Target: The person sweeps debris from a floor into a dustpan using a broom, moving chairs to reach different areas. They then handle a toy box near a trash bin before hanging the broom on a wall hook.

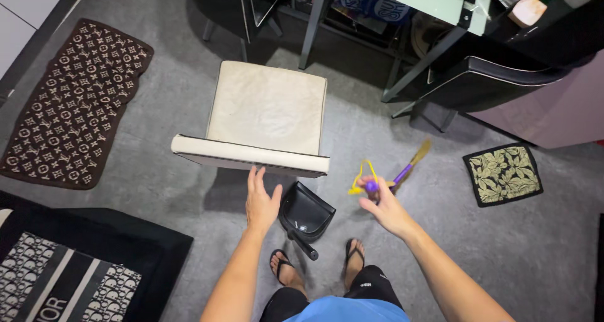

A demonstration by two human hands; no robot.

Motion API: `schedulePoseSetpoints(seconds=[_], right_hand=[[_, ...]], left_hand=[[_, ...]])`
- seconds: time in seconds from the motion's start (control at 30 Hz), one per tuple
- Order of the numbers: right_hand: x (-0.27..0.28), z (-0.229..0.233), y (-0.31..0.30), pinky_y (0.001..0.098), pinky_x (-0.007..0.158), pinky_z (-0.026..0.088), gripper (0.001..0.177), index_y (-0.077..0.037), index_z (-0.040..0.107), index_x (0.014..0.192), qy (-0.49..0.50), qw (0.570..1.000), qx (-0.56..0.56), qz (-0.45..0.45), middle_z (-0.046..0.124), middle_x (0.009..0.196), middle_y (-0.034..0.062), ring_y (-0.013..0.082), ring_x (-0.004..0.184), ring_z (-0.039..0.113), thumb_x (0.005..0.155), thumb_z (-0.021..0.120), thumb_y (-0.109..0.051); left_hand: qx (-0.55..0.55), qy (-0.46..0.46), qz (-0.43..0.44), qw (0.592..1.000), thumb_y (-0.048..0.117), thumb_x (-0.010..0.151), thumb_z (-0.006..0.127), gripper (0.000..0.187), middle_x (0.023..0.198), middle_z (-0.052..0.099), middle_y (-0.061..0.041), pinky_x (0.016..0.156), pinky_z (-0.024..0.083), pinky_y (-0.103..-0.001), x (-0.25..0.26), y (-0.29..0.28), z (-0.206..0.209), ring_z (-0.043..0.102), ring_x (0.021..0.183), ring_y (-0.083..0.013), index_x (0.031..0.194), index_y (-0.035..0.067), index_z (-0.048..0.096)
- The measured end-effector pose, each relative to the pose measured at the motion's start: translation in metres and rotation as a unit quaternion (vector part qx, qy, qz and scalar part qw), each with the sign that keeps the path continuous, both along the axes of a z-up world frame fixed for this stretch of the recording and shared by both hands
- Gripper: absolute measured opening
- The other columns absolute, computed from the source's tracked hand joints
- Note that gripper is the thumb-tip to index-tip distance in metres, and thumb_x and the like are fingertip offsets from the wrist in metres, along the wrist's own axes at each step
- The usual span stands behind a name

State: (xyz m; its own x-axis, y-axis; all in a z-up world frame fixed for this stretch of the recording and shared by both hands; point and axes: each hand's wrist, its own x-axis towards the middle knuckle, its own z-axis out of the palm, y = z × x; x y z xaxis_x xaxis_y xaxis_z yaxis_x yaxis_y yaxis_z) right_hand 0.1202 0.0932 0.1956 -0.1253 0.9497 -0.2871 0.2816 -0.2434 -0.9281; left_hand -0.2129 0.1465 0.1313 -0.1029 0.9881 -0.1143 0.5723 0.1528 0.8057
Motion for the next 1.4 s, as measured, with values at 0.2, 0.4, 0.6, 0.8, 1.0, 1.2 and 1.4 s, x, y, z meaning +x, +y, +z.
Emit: schedulePoseSetpoints(seconds=[0.2, 0.4, 0.6, 0.8, 1.0, 1.2, 1.4], right_hand=[[-0.037, -0.078, 0.074, 0.0418, 0.118, 0.031, 0.087, 0.002, 0.03, 0.132, -0.051, 0.993, 0.079, -0.076, 0.049, 0.139, 0.021, 0.028, 0.144, 0.04, 0.075, 0.091, -0.019], [-0.046, -0.125, 0.113, 0.0401, 0.114, 0.04, 0.091, 0.001, 0.034, 0.132, -0.096, 0.991, 0.03, -0.091, 0.055, 0.133, 0.0203, 0.029, 0.136, 0.051, 0.068, 0.095, -0.02], [-0.04, -0.13, 0.111, 0.0387, 0.101, 0.048, 0.087, -0.009, 0.041, 0.132, -0.158, 0.985, -0.052, -0.049, 0.065, 0.127, 0.0146, 0.0256, 0.119, 0.062, 0.068, 0.098, -0.025], [0.017, -0.156, 0.114, 0.0326, 0.089, 0.063, 0.058, -0.008, 0.038, 0.117, 0.189, 0.966, 0.005, -0.177, 0.054, 0.141, 0.011, 0.0175, 0.115, 0.067, 0.079, 0.081, -0.004], [0.091, -0.167, 0.108, 0.0373, 0.083, 0.063, 0.052, -0.007, 0.041, 0.117, 0.119, 0.945, -0.109, -0.285, 0.062, 0.121, 0.0153, 0.0276, 0.102, 0.073, 0.081, 0.076, 0.007], [0.176, -0.144, 0.131, 0.0408, 0.077, 0.063, 0.019, -0.007, 0.051, 0.118, 0.059, 0.901, -0.005, -0.429, 0.064, 0.115, 0.0135, 0.0245, 0.106, 0.069, 0.1, 0.059, -0.005], [0.256, -0.088, 0.12, 0.0445, 0.072, 0.063, 0.008, -0.003, 0.045, 0.112, 0.03, 0.867, 0.006, -0.498, 0.06, 0.108, 0.0137, 0.0306, 0.1, 0.076, 0.111, 0.051, -0.008]], left_hand=[[0.121, 0.093, 0.07, 0.986, 0.029, 0.085, 0.08, 0.084, 0.163, 0.026, -0.028, 0.12, 0.034, -0.049, -0.034, 0.067, -0.013, 0.032, 0.149, -0.048, 0.15, -0.002, 0.038], [0.042, 0.207, 0.219, 0.953, 0.049, 0.069, 0.097, 0.129, 0.164, 0.014, -0.035, 0.121, 0.021, -0.055, -0.123, 0.129, -0.038, 0.016, 0.15, -0.0528, 0.16, -0.007, 0.025], [-0.082, 0.119, 0.183, 0.972, 0.054, 0.058, 0.092, 0.122, 0.163, 0.022, -0.024, 0.119, 0.035, -0.043, -0.12, 0.161, -0.034, 0.033, 0.148, -0.0415, 0.154, -0.002, 0.04], [-0.053, 0.168, 0.138, 0.975, 0.055, 0.063, 0.093, 0.118, 0.155, 0.02, -0.029, 0.119, 0.034, -0.045, -0.059, 0.156, -0.038, 0.031, 0.143, -0.0458, 0.151, -0.005, 0.043], [-0.042, 0.124, 0.119, 0.984, 0.057, 0.061, 0.092, 0.125, 0.159, 0.014, -0.032, 0.123, 0.028, -0.048, 0.026, 0.182, -0.033, 0.026, 0.147, -0.0474, 0.156, -0.003, 0.037], [-0.098, 0.108, 0.069, 0.987, 0.056, 0.044, 0.1, 0.151, 0.157, -0.011, -0.04, 0.122, 0.016, -0.052, 0.136, 0.231, -0.025, -0.001, 0.15, -0.0533, 0.16, 0.002, 0.018], [-0.053, 0.071, 0.061, 0.994, 0.059, 0.049, 0.099, 0.146, 0.159, -0.01, -0.041, 0.123, 0.014, -0.057, 0.248, 0.291, -0.037, -0.003, 0.152, -0.0548, 0.16, 0.006, 0.021]])
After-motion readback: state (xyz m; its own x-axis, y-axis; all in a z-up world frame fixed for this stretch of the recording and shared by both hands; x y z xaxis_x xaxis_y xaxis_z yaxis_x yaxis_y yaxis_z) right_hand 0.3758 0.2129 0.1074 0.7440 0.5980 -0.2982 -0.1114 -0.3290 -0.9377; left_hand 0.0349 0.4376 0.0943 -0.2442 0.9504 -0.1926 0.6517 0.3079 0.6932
